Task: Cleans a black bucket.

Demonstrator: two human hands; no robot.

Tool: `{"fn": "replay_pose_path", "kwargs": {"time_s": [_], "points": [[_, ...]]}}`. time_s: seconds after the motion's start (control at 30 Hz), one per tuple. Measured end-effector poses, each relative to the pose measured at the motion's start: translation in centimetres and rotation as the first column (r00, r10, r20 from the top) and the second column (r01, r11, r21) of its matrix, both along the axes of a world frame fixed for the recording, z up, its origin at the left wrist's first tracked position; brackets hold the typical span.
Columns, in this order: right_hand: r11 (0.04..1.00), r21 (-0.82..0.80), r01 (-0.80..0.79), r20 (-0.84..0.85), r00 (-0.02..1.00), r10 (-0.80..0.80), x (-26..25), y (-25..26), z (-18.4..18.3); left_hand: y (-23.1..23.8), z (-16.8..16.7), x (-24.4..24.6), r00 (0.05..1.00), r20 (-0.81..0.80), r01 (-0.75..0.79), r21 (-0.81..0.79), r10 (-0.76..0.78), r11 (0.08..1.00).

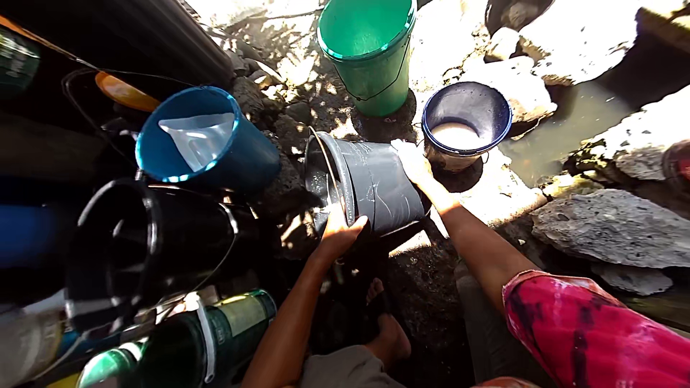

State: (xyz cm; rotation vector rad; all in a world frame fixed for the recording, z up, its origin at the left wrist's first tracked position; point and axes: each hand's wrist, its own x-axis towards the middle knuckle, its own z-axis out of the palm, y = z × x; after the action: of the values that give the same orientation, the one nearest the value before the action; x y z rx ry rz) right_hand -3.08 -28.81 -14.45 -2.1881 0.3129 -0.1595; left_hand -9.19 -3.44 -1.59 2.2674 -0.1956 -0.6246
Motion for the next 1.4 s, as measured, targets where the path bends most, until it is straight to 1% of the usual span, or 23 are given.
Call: {"fn": "replay_pose_path", "kwargs": {"time_s": [0.07,0.1,0.17,0.23,0.3,0.33,0.4,0.47,0.53,0.6,0.67,0.7,0.77,0.8,0.83,0.87,0.93,1.0,1.07,1.13,1.23,1.33,1.4], "points": [[0.998,0.018,0.060,-0.173,0.983,-0.056,0.3,-1.8,-0.5,0.6,0.7,0.8,0.997,-0.069,0.038,-0.009,-0.039,0.999],[0.996,0.012,0.092,-0.185,0.979,-0.088,-0.1,-1.3,0.2,0.5,0.9,1.1,0.997,-0.056,0.054,-0.022,-0.055,0.998],[0.993,0.031,0.118,-0.020,0.993,-0.118,-2.1,2.3,2.2,-0.1,0.7,1.3,0.998,0.008,0.058,-0.073,-0.058,0.996],[0.996,0.086,0.032,0.236,0.970,-0.052,-5.6,7.0,4.1,-0.8,0.5,1.2,0.998,0.044,0.054,-0.108,-0.050,0.993],[0.999,0.052,0.015,0.433,0.901,-0.036,-5.3,9.5,4.1,-1.4,0.6,1.1,0.998,0.049,0.047,-0.090,-0.043,0.995],[0.999,0.023,0.025,0.440,0.897,-0.032,-4.3,9.2,3.9,-1.4,0.7,1.0,0.998,0.047,0.040,-0.083,-0.036,0.996],[0.999,0.005,0.054,0.256,0.965,-0.054,-2.4,6.3,3.4,-1.3,0.6,0.8,0.997,0.071,0.020,-0.095,-0.013,0.995],[0.975,0.112,0.192,-0.043,0.981,-0.189,-1.2,2.2,1.9,-1.3,0.1,0.5,0.994,0.105,0.003,-0.104,0.008,0.995],[0.882,0.195,0.430,-0.252,0.891,-0.379,-1.4,-0.4,-0.3,-1.8,0.0,0.2,0.991,0.130,-0.006,-0.087,0.017,0.996],[0.772,0.204,0.602,-0.288,0.791,-0.540,-2.9,-0.6,-2.5,-2.5,0.3,0.1,0.990,0.140,0.008,-0.063,0.001,0.998],[0.621,0.305,0.722,-0.297,0.692,-0.658,-5.2,0.7,-4.8,-3.1,0.5,-0.2,0.990,0.138,0.025,-0.048,-0.018,0.999],[0.531,0.386,0.754,-0.358,0.653,-0.667,-6.5,1.6,-5.6,-3.3,0.3,-0.3,0.988,0.149,0.041,-0.044,-0.034,0.998],[0.291,0.588,0.755,-0.511,0.625,-0.590,-9.2,3.7,-6.5,-3.5,-0.6,-0.6,0.975,0.201,0.102,-0.048,-0.090,0.994],[0.167,0.644,0.747,-0.563,0.610,-0.557,-10.1,4.5,-6.5,-3.4,-1.0,-0.6,0.965,0.229,0.145,-0.065,-0.126,0.987],[0.083,0.645,0.759,-0.602,0.573,-0.556,-10.5,5.2,-6.3,-3.2,-1.1,-0.6,0.957,0.240,0.190,-0.085,-0.165,0.978],[0.136,0.593,0.793,-0.618,0.558,-0.554,-10.8,5.5,-6.1,-2.9,-1.2,-0.7,0.952,0.235,0.225,-0.100,-0.196,0.969],[0.409,0.397,0.822,-0.544,0.570,-0.616,-10.5,5.6,-5.4,-2.6,-0.4,-0.3,0.963,0.188,0.214,-0.108,-0.191,0.971],[0.567,0.311,0.763,-0.281,0.644,-0.712,-10.3,6.1,-3.8,-1.7,0.6,0.3,0.985,0.124,0.141,-0.141,-0.123,0.980],[0.767,0.267,0.584,-0.052,0.803,-0.594,-10.3,6.9,-1.3,-1.0,0.5,0.6,0.993,0.103,0.083,-0.196,-0.063,0.977],[0.907,0.209,0.364,0.190,0.895,-0.403,-9.5,8.4,0.4,-1.0,0.1,0.7,0.996,0.089,0.045,-0.195,-0.028,0.980],[0.993,0.101,0.058,0.477,0.873,-0.100,-8.0,9.9,2.9,-0.6,0.5,0.9,0.996,0.026,0.089,-0.123,-0.086,0.988],[0.976,0.009,-0.216,0.518,0.836,0.180,-4.6,7.9,6.6,1.2,1.4,1.9,0.970,-0.098,0.228,0.056,-0.222,0.972],[0.932,0.082,-0.352,0.544,0.800,0.254,-0.4,5.9,7.0,2.1,2.4,2.3,0.959,-0.142,0.261,0.095,-0.247,0.961]]}}
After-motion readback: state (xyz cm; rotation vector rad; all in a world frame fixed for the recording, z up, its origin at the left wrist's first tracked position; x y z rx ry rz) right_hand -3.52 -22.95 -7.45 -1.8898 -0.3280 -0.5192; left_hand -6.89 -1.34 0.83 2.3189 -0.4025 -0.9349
